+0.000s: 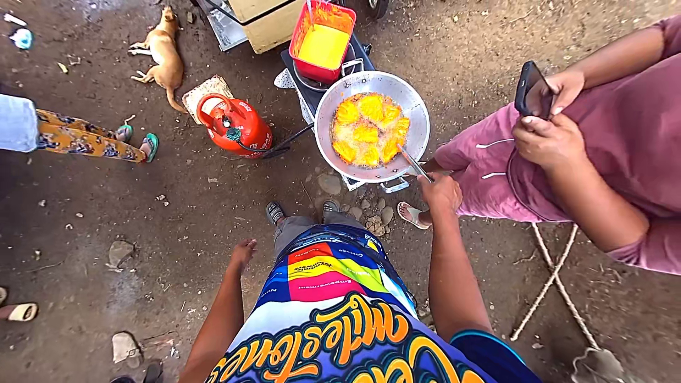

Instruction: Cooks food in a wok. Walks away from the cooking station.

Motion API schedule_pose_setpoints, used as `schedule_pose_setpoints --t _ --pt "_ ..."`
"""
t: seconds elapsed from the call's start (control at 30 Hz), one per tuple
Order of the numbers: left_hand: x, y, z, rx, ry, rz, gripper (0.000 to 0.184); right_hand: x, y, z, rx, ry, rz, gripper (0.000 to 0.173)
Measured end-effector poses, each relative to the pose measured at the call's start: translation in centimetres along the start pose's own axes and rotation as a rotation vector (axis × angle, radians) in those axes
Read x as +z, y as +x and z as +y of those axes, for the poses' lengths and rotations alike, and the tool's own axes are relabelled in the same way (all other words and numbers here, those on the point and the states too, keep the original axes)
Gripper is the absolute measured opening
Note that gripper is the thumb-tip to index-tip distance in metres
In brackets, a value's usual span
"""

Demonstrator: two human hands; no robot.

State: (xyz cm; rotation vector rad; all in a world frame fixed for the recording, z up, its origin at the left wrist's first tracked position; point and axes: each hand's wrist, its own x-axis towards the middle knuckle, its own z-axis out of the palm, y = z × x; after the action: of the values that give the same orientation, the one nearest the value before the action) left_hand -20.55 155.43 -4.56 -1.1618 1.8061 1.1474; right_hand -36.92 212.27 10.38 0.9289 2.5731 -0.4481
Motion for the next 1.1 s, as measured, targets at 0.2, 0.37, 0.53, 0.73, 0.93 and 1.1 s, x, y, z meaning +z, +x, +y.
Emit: schedule_pose_setpoints --t 0.2,0.37,0.53,0.73,0.93,1.1 --pt "0.5 0.4 -0.1 0.016 -0.001 -0.006 0.037 -1.1 -0.5 -0.5 -0.003 -0.070 -0.017 0.040" --pt "0.5 0.5 -1.0 -0.004 -0.005 -0.005 0.038 -1.4 -1.3 0.2 -0.029 -0.050 0.074 0.041" --pt "0.4 0.3 -1.6 -0.016 -0.004 -0.006 0.037 -1.7 -2.6 0.1 -0.031 -0.031 0.078 0.045" --pt "0.4 0.4 -1.3 -0.015 0.007 -0.010 0.037 -0.4 -3.8 0.0 -0.107 0.003 0.036 0.051" --pt "0.6 0.6 -0.3 0.006 0.010 -0.012 0.038 0.2 -4.6 0.1 -0.107 0.000 0.006 0.051" --pt "0.6 0.6 0.1 0.012 0.008 -0.015 0.039 0.1 -5.1 1.6 -0.072 0.016 0.011 0.053"
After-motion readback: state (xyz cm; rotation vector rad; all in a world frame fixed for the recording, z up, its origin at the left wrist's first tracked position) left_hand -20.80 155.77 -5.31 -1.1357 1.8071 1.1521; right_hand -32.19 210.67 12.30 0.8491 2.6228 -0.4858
